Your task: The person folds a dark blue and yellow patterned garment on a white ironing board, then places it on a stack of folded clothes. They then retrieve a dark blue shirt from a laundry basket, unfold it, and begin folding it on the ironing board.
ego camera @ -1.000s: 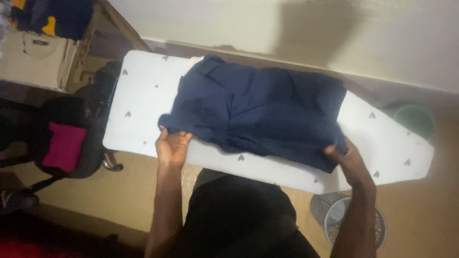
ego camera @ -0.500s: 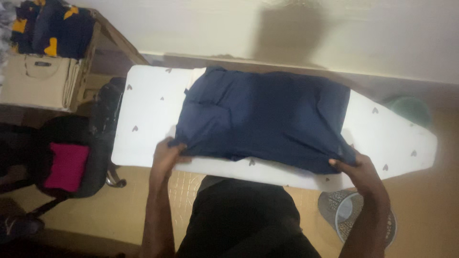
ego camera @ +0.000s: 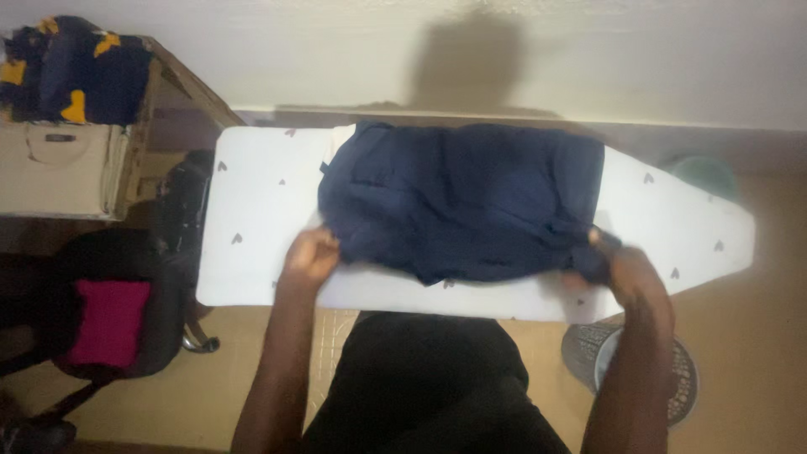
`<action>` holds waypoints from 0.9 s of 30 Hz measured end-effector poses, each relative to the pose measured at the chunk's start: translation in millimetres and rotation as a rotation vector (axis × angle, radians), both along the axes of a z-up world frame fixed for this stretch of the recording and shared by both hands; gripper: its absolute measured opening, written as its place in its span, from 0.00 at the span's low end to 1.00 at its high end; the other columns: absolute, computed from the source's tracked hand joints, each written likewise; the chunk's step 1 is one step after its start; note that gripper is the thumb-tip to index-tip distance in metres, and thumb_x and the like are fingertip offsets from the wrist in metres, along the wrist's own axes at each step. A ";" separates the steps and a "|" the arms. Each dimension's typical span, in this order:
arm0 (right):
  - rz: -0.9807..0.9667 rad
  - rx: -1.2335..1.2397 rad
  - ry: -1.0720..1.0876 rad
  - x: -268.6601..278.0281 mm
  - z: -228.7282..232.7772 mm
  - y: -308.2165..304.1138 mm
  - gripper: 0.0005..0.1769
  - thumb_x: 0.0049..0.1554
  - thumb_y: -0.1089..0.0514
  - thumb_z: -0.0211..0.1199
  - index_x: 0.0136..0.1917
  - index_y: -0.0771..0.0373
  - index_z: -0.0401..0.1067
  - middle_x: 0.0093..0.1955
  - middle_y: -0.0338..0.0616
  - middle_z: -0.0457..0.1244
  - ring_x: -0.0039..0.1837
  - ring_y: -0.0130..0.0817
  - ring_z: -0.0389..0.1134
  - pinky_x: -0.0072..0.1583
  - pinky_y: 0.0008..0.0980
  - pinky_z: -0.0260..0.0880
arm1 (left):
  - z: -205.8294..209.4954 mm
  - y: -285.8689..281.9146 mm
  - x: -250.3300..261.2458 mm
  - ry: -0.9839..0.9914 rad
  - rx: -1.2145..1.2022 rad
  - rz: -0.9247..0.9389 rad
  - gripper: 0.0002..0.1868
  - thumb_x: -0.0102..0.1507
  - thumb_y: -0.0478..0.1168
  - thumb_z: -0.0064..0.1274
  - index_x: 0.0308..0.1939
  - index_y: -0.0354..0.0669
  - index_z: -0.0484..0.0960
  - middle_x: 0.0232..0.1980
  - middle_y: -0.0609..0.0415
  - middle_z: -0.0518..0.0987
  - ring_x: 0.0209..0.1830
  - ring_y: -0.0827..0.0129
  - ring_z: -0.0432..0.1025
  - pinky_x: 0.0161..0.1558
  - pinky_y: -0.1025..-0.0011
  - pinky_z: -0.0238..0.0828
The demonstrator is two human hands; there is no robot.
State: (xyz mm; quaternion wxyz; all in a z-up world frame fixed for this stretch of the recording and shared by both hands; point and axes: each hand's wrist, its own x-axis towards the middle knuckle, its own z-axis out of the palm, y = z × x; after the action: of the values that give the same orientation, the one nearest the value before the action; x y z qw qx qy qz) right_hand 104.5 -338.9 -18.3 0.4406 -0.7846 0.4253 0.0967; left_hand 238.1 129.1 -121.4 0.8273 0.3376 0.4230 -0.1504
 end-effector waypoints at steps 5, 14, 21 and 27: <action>-0.097 0.542 -0.870 80.6 -34.4 -46.1 0.23 0.69 0.56 0.58 0.68 0.77 0.67 0.69 0.56 0.65 0.74 0.48 0.64 0.75 0.47 0.67 | 58.7 -32.1 99.1 -0.505 -0.401 0.161 0.12 0.58 0.29 0.46 0.45 0.33 0.76 0.45 0.50 0.82 0.47 0.68 0.76 0.54 0.72 0.76; -0.552 0.416 -1.163 87.6 26.4 -97.1 0.17 0.71 0.45 0.47 0.60 0.58 0.66 0.57 0.47 0.60 0.56 0.37 0.62 0.56 0.38 0.66 | 185.5 20.9 103.1 -0.998 -0.359 0.224 0.24 0.52 0.33 0.63 0.52 0.33 0.78 0.58 0.41 0.75 0.65 0.47 0.68 0.74 0.38 0.64; -0.541 0.342 -0.871 -11.5 -29.6 -80.5 0.12 0.73 0.49 0.56 0.52 0.58 0.67 0.44 0.42 0.58 0.41 0.31 0.59 0.39 0.30 0.59 | 56.9 69.7 6.2 -0.741 0.059 0.069 0.19 0.61 0.30 0.58 0.56 0.35 0.77 0.53 0.49 0.77 0.57 0.62 0.72 0.66 0.62 0.71; -0.224 0.034 -0.500 -35.5 -107.1 -54.0 0.13 0.68 0.57 0.60 0.48 0.71 0.72 0.41 0.52 0.63 0.37 0.37 0.61 0.38 0.36 0.59 | -10.2 65.7 -52.8 -0.002 0.772 -0.437 0.32 0.58 0.49 0.64 0.60 0.30 0.80 0.57 0.30 0.79 0.63 0.25 0.68 0.61 0.36 0.63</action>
State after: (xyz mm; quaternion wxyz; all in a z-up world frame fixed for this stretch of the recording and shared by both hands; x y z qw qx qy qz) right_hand 69.0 -392.9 -125.4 0.5532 -0.7246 0.3857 -0.1421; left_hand 185.3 194.8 -131.6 0.5900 0.7034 0.3659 -0.1524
